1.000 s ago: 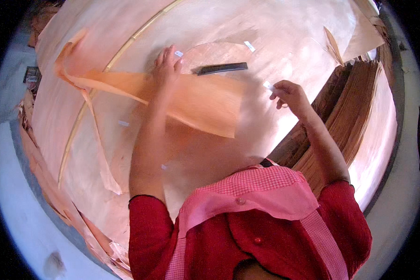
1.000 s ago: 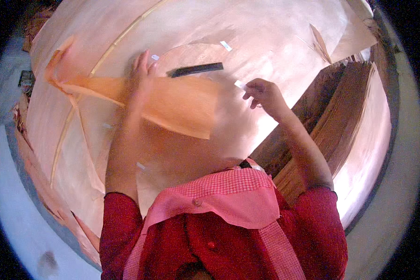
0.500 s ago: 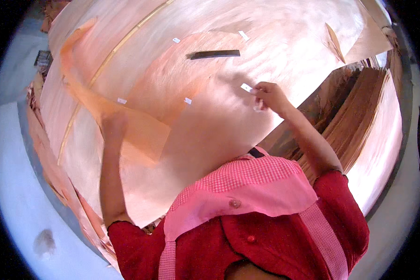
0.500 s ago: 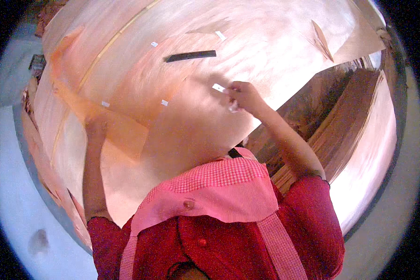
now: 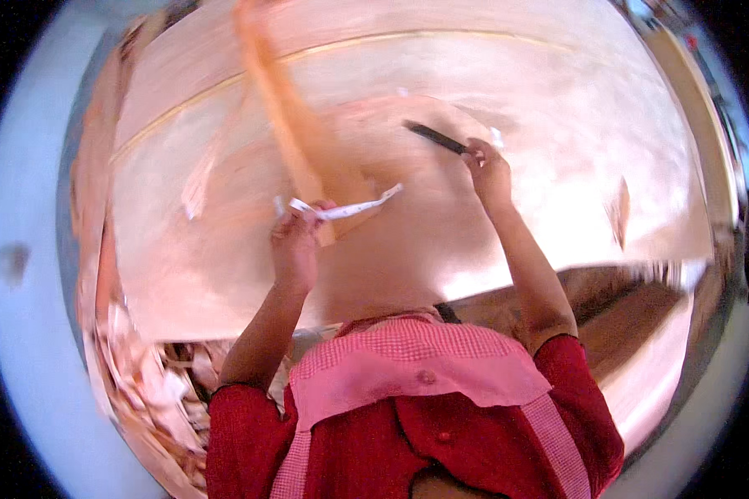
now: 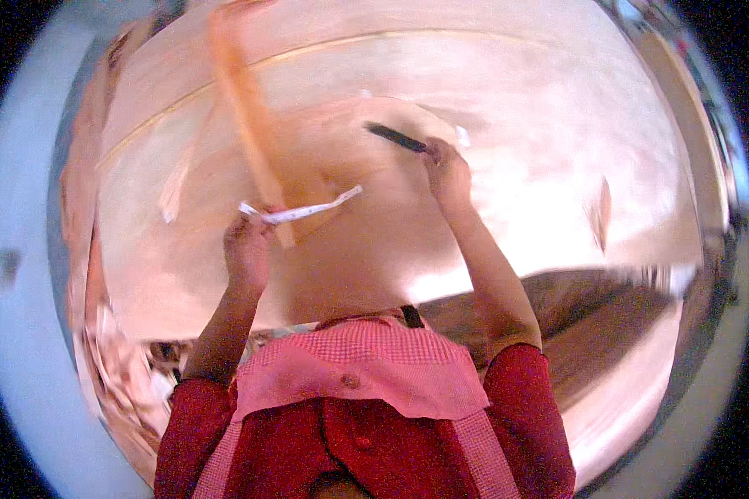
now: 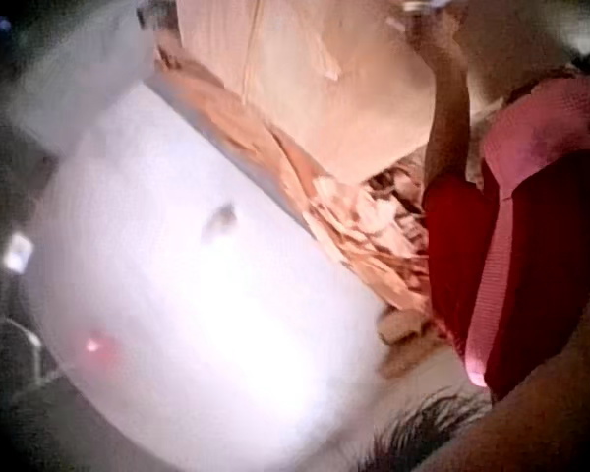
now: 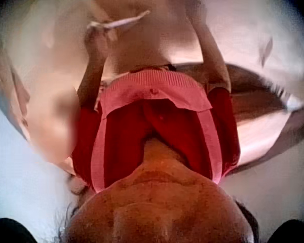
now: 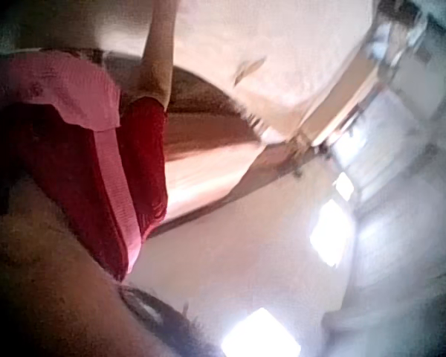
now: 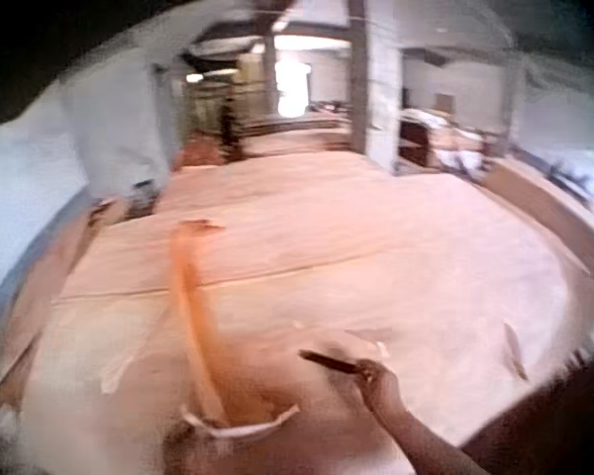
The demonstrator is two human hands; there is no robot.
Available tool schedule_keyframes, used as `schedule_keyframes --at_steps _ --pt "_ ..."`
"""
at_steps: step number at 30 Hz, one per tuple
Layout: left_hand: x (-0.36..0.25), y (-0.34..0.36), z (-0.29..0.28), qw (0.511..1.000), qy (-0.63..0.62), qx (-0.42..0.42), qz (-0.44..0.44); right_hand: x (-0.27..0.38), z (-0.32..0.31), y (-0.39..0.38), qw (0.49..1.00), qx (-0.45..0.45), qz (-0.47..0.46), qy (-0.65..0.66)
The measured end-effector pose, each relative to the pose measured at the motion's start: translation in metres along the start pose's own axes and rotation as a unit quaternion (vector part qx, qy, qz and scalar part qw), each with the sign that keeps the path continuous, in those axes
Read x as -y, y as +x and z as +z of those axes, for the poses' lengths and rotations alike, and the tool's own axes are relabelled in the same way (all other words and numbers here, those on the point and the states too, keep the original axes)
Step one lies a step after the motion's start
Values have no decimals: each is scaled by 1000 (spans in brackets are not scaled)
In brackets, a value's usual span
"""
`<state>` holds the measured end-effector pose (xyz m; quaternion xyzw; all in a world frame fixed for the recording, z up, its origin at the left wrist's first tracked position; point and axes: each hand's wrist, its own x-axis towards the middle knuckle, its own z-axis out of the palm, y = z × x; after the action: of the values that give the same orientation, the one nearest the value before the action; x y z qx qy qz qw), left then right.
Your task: The person prepares wood veneer by using a utility knife to trim edges and small strips, applying adhesive tape to join pieces, and smoothing the surface with a tool.
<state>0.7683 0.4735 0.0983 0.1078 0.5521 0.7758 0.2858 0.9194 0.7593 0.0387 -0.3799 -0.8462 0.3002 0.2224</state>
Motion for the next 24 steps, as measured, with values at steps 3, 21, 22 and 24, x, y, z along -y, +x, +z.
schedule_keyframes --at_steps 3,21,22,24 --pt "-20 -41 -38 995 61 -60 -44 -11 35 37 965 7 -168 -200" --pt "-142 -261 -491 899 178 -397 59 278 267 20 970 49 -72 -226" --pt "-148 -266 -533 872 278 -403 27 297 267 12 966 30 -77 -243" --pt "-159 -266 -603 877 320 -358 29 345 276 -24 983 59 -83 -153"
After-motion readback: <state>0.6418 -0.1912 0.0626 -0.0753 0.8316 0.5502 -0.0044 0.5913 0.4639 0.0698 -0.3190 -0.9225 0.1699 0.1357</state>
